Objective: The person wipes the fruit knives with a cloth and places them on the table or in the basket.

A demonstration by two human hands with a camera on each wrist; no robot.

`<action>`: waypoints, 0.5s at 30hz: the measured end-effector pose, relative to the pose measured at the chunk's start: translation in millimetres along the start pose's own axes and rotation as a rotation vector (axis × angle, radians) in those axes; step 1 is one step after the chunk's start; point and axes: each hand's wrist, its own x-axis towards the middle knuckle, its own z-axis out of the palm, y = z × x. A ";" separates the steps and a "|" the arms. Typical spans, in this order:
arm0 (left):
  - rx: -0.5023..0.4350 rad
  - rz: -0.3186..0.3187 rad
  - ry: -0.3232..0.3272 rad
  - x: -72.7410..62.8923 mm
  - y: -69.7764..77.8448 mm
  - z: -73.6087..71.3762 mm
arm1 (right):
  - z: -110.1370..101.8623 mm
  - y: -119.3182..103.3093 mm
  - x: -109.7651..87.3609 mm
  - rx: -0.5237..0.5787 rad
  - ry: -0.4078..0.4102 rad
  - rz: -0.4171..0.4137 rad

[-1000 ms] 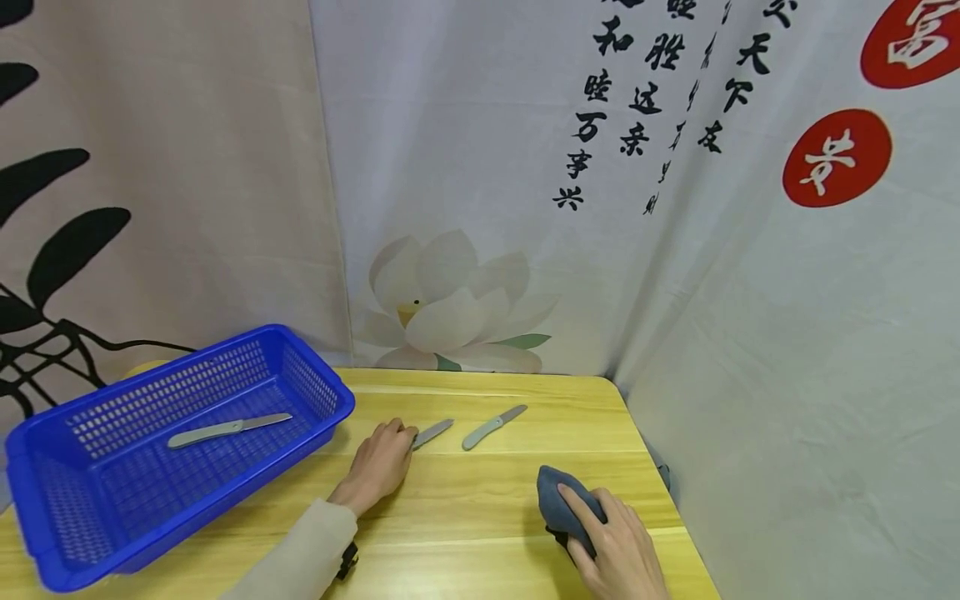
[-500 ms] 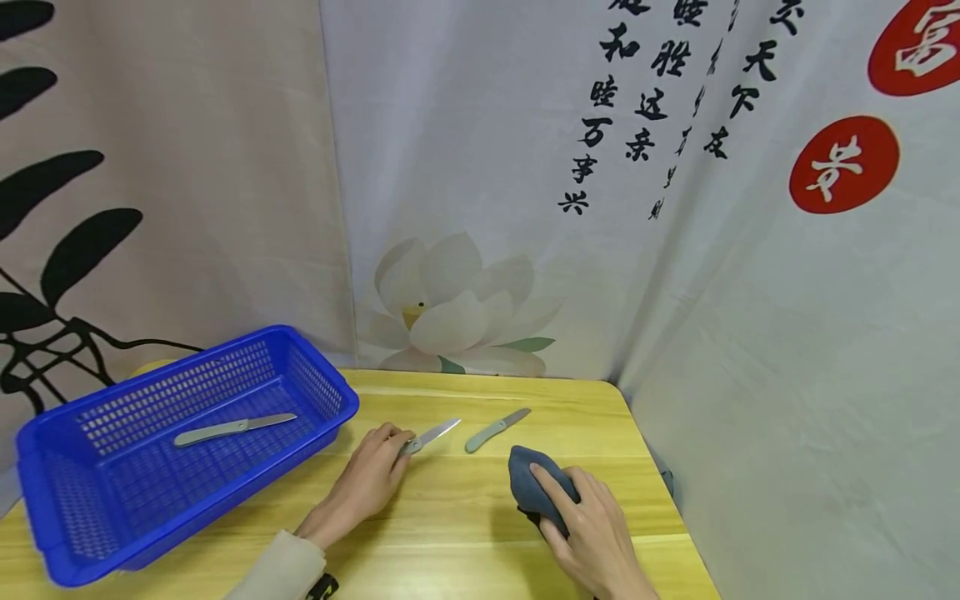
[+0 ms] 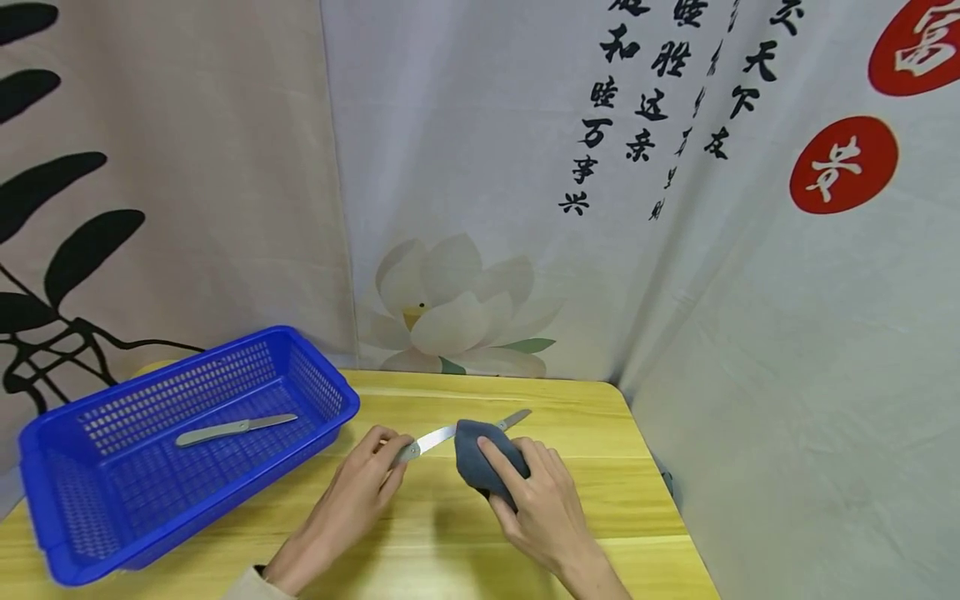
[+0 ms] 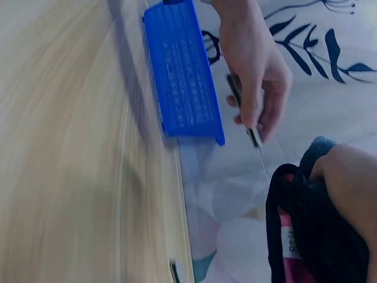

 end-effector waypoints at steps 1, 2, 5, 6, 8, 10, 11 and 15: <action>0.015 0.017 0.012 0.2 2.1 -0.6 | 1.5 -2.9 2.9 -0.002 0.000 -0.011; 0.023 0.031 0.019 0.3 4.1 -1.1 | 3.3 -5.7 5.4 -0.005 -0.001 -0.023; 0.038 0.056 0.028 0.3 10.0 -2.3 | 7.9 -15.2 11.8 -0.018 -0.014 -0.054; 0.036 0.060 0.028 0.2 11.9 -2.5 | 9.3 -18.4 13.3 -0.020 -0.018 -0.065; 0.017 0.060 0.027 -1.2 15.1 -3.1 | 11.6 -24.5 15.5 -0.027 -0.037 -0.079; -0.003 0.055 0.030 -2.5 18.0 -3.5 | 13.7 -29.6 16.5 -0.036 -0.047 -0.093; -0.012 0.054 0.034 -3.1 19.0 -3.6 | 14.8 -31.6 16.7 -0.037 -0.049 -0.100; -0.033 0.051 0.043 -5.0 21.4 -3.4 | 18.2 -36.5 15.9 -0.056 -0.046 -0.119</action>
